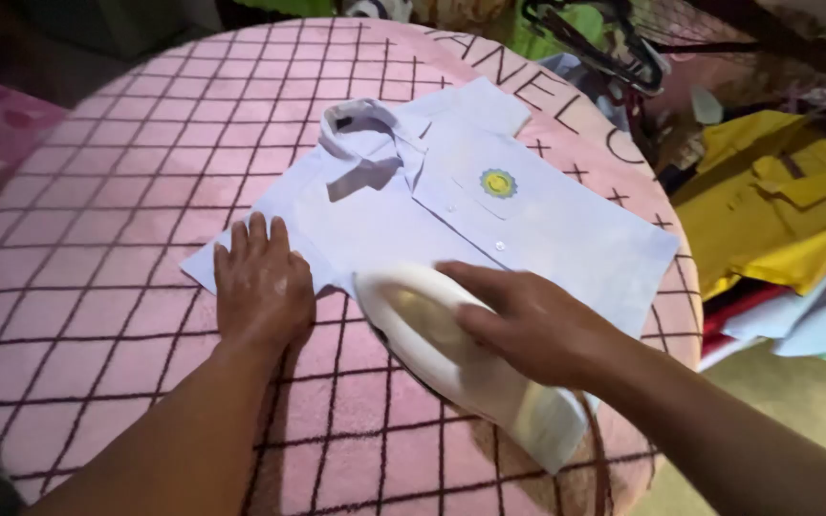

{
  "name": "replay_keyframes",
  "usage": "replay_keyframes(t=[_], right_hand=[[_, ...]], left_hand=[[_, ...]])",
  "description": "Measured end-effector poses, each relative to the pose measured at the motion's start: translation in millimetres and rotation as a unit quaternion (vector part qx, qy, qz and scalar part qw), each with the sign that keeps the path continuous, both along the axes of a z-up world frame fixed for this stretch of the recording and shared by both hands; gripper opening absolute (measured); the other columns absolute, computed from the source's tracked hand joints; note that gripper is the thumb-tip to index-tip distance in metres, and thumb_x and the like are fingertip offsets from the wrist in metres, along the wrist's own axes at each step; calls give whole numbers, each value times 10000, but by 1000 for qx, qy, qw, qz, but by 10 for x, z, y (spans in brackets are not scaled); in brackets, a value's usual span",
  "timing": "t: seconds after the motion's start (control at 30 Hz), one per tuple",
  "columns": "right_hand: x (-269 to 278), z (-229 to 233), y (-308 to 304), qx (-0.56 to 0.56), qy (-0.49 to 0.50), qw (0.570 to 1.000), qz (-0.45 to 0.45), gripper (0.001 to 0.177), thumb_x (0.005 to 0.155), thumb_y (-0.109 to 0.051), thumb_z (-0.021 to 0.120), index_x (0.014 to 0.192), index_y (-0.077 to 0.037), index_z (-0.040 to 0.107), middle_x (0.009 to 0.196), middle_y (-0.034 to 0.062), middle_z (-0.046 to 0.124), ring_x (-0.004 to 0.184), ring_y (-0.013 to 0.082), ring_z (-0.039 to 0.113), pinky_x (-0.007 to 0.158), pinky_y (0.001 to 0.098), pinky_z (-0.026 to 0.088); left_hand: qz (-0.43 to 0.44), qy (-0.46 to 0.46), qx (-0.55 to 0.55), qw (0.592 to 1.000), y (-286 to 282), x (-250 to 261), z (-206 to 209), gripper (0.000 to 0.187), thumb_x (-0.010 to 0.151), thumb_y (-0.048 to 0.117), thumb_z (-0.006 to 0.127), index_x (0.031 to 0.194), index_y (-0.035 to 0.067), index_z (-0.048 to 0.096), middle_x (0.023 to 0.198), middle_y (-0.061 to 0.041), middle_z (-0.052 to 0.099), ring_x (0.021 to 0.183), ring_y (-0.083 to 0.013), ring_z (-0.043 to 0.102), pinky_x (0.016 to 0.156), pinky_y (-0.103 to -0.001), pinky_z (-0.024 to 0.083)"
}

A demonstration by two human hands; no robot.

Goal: The person irons a white polo shirt laid on a round table covered with a pink checkered cloth. They use a white electric iron to smooth the front, sleeves, and collar, then flip the shirt to iron the back before setting the iron aside.

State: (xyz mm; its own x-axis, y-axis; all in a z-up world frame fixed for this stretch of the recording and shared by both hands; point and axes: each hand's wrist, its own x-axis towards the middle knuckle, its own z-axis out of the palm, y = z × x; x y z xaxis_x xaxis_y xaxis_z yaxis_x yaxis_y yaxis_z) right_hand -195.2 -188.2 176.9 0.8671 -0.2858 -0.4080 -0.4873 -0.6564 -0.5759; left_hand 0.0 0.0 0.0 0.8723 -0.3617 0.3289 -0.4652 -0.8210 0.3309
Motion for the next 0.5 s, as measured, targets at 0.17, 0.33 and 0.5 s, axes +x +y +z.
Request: replay_keyframes(t=[0.17, 0.33, 0.5], right_hand=[[-803, -237, -393, 12, -13, 1000, -23, 653, 939, -308, 600, 1585, -337, 504, 1109, 57, 772, 903, 168, 740, 848, 333, 607], [-1251, -374, -578, 14, 19, 991, -131, 580, 962, -290, 664, 1533, -294, 563, 943, 84, 745, 853, 140, 627, 815, 341, 583], [-1429, -274, -752, 56, -58, 979, -186, 528, 971, -233, 624, 1498, -201, 625, 1026, 85, 773, 860, 165, 694, 791, 360, 630]], left_hand=[[6, -4, -1, 1000, 9, -32, 26, 592, 984, 252, 441, 1515, -10, 422, 1615, -229, 332, 1511, -403, 242, 1216, -587, 166], [18, -52, 59, 997, -127, -117, 210, 637, 921, 257, 499, 1491, -17, 431, 1590, -241, 353, 1487, -416, 270, 1165, -607, 193], [-135, -41, 80, 987, -690, -1050, 237, 739, 923, 350, 495, 1551, -4, 331, 1643, -235, 253, 1512, -425, 180, 1167, -599, 112]])
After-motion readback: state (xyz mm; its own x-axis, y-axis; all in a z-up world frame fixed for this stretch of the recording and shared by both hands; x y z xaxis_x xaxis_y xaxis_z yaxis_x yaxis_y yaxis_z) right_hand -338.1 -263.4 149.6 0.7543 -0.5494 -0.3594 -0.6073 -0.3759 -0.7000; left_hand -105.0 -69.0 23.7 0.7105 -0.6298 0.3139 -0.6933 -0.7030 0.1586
